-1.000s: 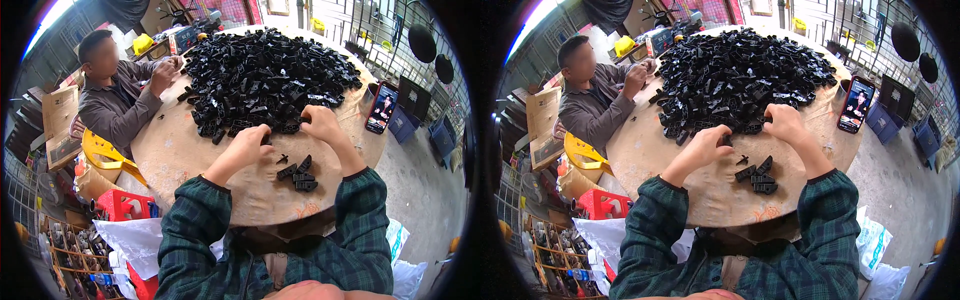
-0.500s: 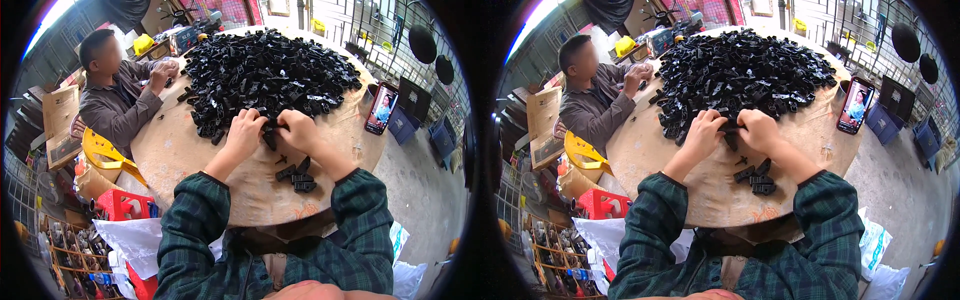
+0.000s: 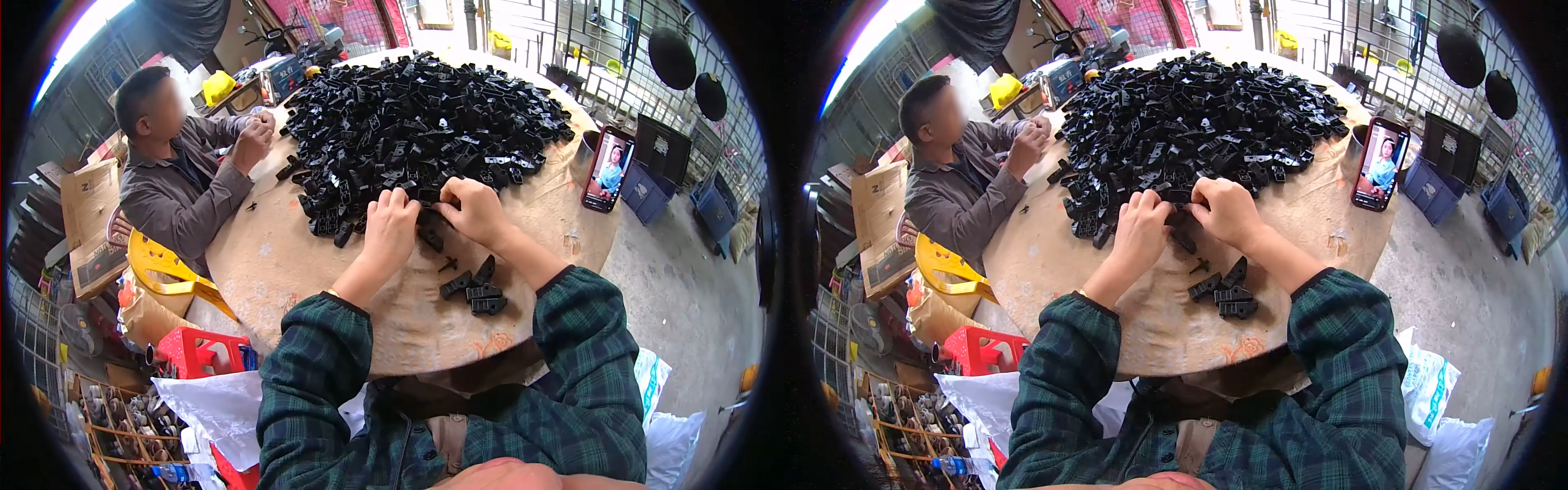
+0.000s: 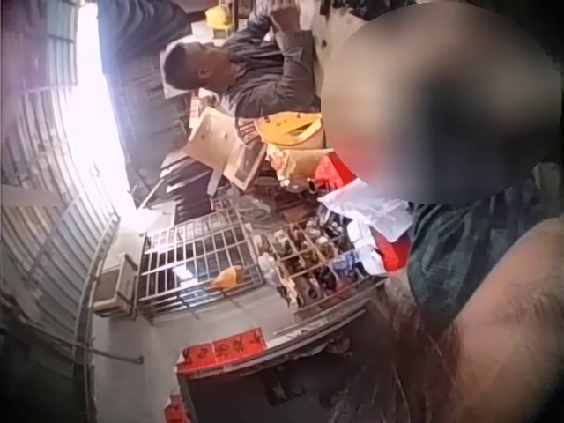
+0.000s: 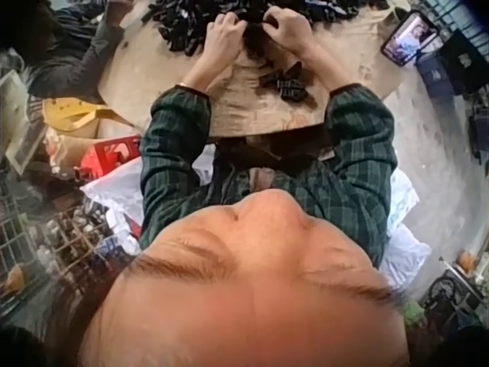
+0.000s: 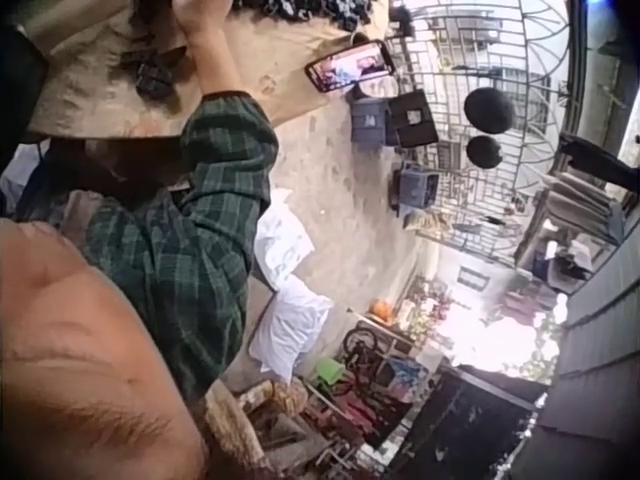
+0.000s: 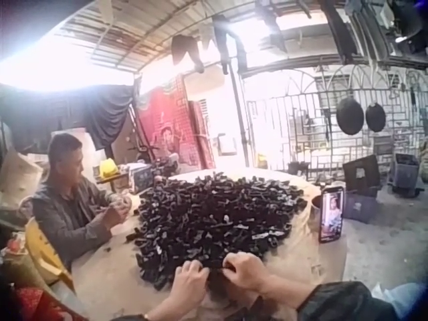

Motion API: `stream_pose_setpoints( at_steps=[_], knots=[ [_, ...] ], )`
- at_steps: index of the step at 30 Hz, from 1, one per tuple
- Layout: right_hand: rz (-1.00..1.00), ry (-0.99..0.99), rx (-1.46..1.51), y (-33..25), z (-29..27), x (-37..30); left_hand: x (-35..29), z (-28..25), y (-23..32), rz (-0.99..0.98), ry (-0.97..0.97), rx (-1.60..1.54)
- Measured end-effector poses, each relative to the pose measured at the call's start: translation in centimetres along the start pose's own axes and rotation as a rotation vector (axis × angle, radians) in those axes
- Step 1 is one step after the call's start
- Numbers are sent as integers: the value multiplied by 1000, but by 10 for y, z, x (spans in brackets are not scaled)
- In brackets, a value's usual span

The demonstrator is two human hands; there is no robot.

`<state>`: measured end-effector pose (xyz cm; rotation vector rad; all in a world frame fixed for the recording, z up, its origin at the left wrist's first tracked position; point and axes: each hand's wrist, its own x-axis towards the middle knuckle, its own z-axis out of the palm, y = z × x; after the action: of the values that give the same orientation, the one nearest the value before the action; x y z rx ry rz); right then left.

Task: Sorting and inspecting small black plastic components on a table.

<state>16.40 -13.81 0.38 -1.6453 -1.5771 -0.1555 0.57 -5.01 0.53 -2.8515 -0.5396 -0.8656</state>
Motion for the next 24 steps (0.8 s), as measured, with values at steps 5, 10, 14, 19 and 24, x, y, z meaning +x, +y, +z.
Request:
stream_pose_setpoints(
  at_steps=[5, 10, 14, 19, 24],
  knots=[
    [111, 16, 143, -5, -8, 4, 1, -11, -4, -138, 73, -168],
    [-195, 22, 16, 0, -7, 5, 8, -29, -5, -495, 63, -689],
    [-262, -51, -62, 7, -2, 6, 7, -17, -27, -725, 124, -1593],
    [-260, 36, -11, 15, -3, 4, 10, -19, -30, -790, 71, -2038],
    [106, 127, 658, -1, -4, 2, 8, -12, -6, -647, 16, -1807]
  ],
)
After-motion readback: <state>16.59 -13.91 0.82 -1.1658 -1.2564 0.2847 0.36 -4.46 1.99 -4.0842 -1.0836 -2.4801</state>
